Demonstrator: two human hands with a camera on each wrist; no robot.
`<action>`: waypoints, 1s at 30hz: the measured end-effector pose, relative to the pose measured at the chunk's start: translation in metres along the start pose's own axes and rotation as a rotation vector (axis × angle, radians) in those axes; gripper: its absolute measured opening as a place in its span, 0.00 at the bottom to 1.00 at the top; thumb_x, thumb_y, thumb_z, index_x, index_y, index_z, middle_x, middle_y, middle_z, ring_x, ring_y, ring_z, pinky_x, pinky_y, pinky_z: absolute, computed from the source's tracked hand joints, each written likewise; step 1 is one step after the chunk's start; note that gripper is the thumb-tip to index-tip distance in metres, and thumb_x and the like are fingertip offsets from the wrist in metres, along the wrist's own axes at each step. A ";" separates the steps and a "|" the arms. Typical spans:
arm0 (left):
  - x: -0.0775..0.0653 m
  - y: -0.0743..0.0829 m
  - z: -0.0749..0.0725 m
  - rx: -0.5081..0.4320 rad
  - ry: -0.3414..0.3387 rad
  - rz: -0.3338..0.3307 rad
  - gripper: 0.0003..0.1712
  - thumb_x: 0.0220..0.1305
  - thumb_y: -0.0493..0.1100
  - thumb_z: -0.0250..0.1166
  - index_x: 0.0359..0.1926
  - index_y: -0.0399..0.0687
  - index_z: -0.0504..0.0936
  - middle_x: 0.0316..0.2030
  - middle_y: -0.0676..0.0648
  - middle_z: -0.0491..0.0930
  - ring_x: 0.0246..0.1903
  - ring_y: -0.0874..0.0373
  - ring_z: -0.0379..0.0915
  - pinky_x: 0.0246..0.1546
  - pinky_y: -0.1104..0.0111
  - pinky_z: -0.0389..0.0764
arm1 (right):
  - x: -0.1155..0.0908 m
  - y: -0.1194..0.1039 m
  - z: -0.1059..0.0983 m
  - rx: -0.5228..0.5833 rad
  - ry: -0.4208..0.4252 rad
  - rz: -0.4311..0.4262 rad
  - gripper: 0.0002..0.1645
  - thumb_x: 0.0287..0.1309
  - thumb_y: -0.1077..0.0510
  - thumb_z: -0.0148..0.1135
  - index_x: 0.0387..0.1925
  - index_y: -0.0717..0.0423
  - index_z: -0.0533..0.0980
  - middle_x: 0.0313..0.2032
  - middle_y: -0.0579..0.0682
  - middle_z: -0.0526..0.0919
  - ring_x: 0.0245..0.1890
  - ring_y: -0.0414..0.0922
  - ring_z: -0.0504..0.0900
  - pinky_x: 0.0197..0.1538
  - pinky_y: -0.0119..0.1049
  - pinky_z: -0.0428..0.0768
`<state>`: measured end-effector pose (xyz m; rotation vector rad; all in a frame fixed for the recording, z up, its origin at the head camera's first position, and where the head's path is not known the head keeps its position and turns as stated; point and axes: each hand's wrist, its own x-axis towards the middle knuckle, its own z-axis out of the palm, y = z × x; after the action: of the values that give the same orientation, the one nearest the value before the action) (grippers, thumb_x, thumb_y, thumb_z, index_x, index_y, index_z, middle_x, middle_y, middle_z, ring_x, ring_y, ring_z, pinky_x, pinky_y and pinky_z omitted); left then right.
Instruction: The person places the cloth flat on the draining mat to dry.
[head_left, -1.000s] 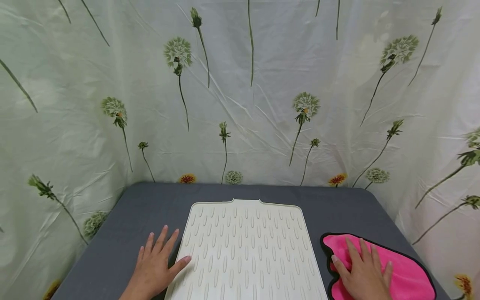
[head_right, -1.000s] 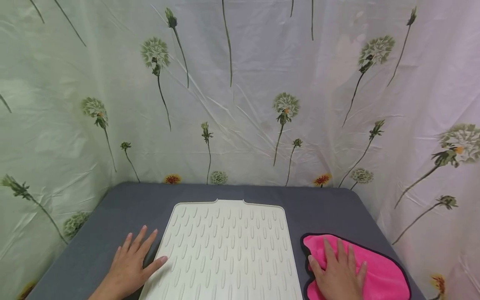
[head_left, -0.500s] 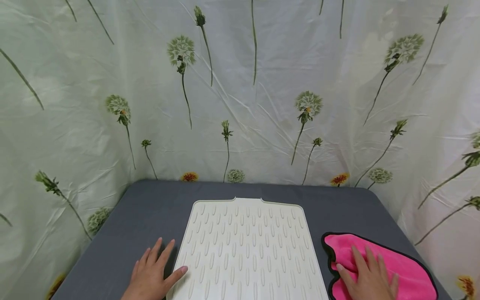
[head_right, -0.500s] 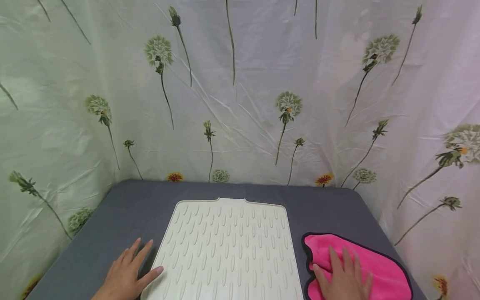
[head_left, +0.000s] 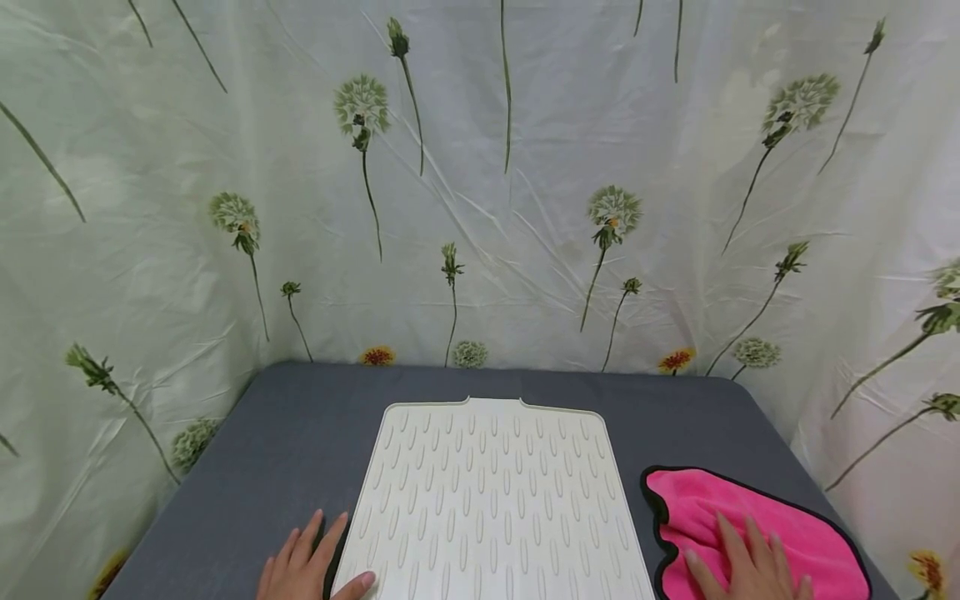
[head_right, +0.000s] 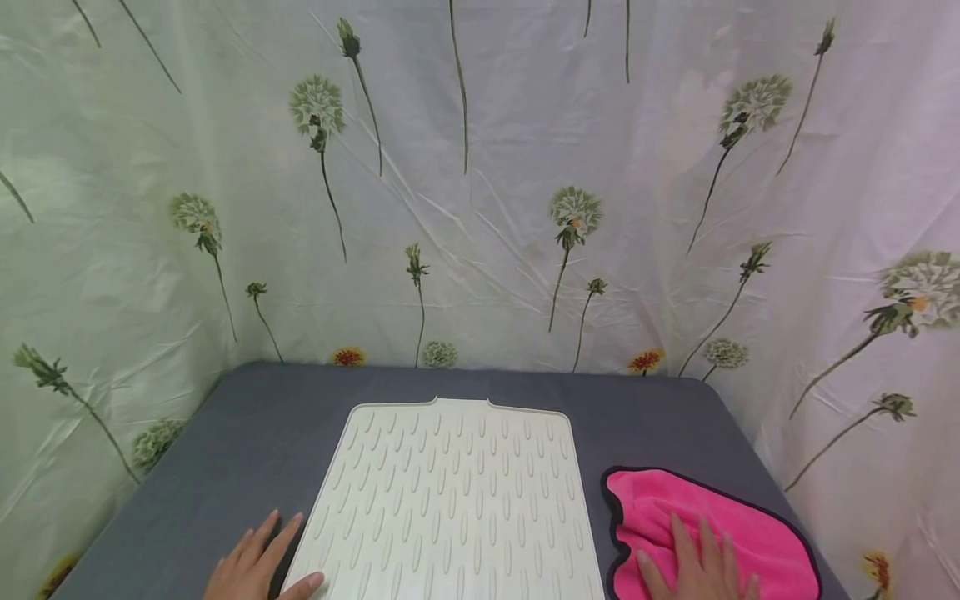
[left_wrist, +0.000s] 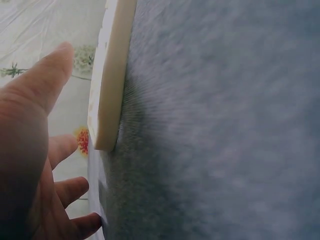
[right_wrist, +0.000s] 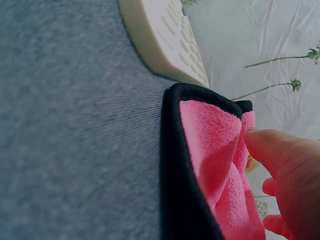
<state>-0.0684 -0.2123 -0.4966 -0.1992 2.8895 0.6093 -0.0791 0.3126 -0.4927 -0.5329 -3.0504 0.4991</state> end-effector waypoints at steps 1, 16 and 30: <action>-0.001 -0.001 0.002 -0.007 0.001 -0.009 0.59 0.39 0.84 0.46 0.67 0.53 0.62 0.65 0.32 0.55 0.60 0.24 0.46 0.50 0.29 0.45 | -0.001 0.001 0.002 0.000 0.011 0.002 0.59 0.44 0.20 0.48 0.63 0.62 0.58 0.62 0.73 0.50 0.64 0.71 0.34 0.54 0.73 0.33; -0.021 -0.001 0.020 -0.027 0.195 0.039 0.50 0.41 0.82 0.51 0.61 0.61 0.71 0.62 0.34 0.62 0.58 0.27 0.51 0.49 0.34 0.48 | -0.010 0.019 0.023 -0.062 0.197 -0.019 0.61 0.37 0.21 0.57 0.61 0.63 0.60 0.59 0.73 0.52 0.65 0.69 0.34 0.56 0.71 0.38; -0.020 -0.005 0.019 -0.036 0.131 0.024 0.51 0.38 0.83 0.51 0.61 0.62 0.71 0.62 0.34 0.62 0.59 0.25 0.49 0.49 0.33 0.46 | -0.008 0.039 0.036 -0.069 0.340 -0.184 0.63 0.32 0.28 0.67 0.61 0.67 0.57 0.55 0.75 0.55 0.65 0.67 0.40 0.62 0.62 0.31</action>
<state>-0.0458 -0.2070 -0.5112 -0.2177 3.0121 0.6773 -0.0610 0.3337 -0.5381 -0.2971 -2.7605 0.2657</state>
